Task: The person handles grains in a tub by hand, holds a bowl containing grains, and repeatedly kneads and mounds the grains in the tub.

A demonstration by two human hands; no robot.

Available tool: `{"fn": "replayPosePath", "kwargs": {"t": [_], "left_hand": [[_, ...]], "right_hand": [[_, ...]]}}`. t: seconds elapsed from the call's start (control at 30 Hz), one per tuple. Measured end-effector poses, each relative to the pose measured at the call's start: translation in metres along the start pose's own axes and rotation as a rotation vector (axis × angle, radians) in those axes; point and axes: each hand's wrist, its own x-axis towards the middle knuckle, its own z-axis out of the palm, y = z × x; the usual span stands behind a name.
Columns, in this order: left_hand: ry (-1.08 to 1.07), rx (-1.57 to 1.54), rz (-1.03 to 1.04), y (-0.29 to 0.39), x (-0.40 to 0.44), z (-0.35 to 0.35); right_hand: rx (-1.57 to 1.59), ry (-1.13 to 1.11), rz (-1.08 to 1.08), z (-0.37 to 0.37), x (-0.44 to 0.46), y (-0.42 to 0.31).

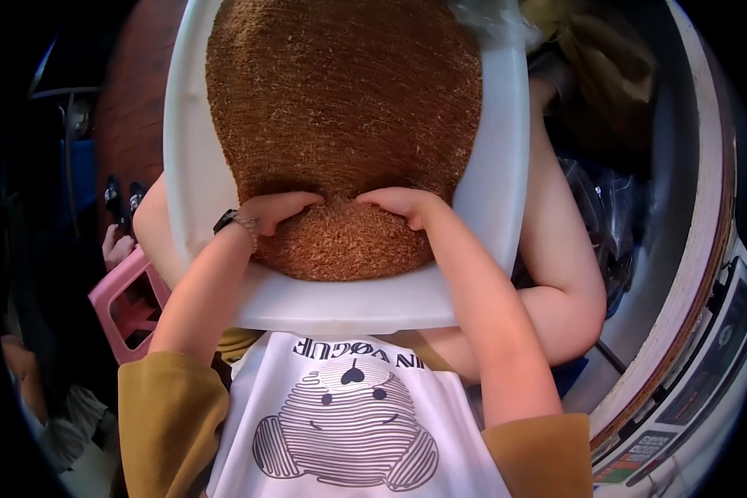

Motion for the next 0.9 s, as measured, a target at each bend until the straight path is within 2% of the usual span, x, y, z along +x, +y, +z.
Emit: {"fn": "replayPosePath", "kwargs": {"t": [0.07,0.17,0.27,0.37,0.47,0.53,0.6,0.67,0.73,0.87,0.9], "left_hand": [[0.010,0.037,-0.014,0.007,-0.011,0.005],[-0.219,-0.074,0.016,-0.004,0.010,-0.005],[-0.102,-0.027,0.028,-0.005,0.010,-0.003],[-0.141,-0.104,0.038,-0.002,0.003,-0.001],[-0.031,-0.085,-0.019,-0.014,0.025,-0.004],[-0.035,-0.013,0.037,0.008,-0.020,0.002],[-0.046,0.007,0.051,0.017,-0.033,0.007],[-0.049,-0.045,0.005,0.000,0.002,0.001],[-0.045,-0.070,0.007,-0.007,0.016,-0.002],[-0.009,-0.114,0.033,-0.006,0.011,-0.002],[-0.010,-0.137,0.045,-0.005,0.007,-0.001]], "right_hand": [[-0.113,0.064,-0.001,0.011,-0.022,-0.011],[-0.059,-0.016,0.018,0.007,-0.013,-0.006],[0.020,-0.053,0.017,-0.001,0.007,0.006],[0.101,-0.160,-0.015,-0.002,0.012,0.008],[0.147,-0.150,0.016,-0.005,0.020,0.012],[0.105,-0.091,-0.053,-0.005,0.020,0.010],[0.011,0.018,-0.025,0.011,-0.020,-0.012],[0.044,-0.082,0.005,0.000,0.000,-0.002],[0.023,-0.079,0.001,0.003,-0.008,-0.008],[0.094,-0.137,0.023,0.007,-0.016,-0.010],[0.047,-0.067,0.005,0.008,-0.019,-0.011]]}}
